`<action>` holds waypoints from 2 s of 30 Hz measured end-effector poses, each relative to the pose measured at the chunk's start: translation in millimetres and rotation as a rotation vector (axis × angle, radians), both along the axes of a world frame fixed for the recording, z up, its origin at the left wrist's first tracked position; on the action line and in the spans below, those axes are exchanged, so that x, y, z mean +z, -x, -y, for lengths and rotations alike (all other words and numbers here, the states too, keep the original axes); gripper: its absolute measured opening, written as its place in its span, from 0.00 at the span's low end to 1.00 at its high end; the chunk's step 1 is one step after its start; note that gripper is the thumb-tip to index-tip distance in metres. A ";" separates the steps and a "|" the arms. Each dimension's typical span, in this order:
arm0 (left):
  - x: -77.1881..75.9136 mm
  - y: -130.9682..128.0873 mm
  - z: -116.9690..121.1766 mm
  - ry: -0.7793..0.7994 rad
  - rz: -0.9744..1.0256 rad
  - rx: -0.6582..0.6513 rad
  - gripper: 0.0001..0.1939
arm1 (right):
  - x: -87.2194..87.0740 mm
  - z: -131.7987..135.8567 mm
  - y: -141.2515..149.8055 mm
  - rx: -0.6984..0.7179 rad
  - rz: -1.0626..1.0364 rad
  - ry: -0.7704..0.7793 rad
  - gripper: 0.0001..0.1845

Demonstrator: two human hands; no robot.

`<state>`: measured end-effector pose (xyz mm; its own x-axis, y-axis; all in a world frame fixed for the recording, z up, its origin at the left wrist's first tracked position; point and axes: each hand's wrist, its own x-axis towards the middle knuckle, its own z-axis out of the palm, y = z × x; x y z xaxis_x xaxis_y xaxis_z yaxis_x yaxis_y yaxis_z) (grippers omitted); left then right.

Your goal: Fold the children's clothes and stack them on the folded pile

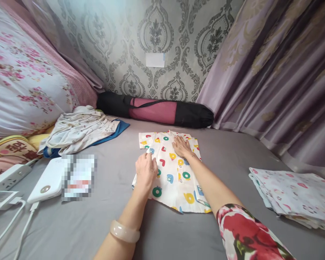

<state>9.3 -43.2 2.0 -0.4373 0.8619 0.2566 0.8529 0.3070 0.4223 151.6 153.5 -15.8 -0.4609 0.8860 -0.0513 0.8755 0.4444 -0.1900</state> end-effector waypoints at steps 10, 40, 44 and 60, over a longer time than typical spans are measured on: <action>8.3 15.9 5.8 0.184 0.060 0.171 0.14 | -10.4 -7.7 1.2 -0.001 0.050 -0.005 0.33; 12.6 52.0 8.6 0.126 0.645 0.190 0.11 | 43.1 43.0 121.1 0.211 0.000 -0.118 0.22; 10.0 54.7 8.4 0.142 0.616 0.161 0.11 | 43.8 59.4 161.3 0.221 0.059 -0.094 0.20; 15.7 57.6 8.6 0.164 0.613 0.065 0.10 | 36.6 48.2 166.0 -0.119 -0.275 0.082 0.12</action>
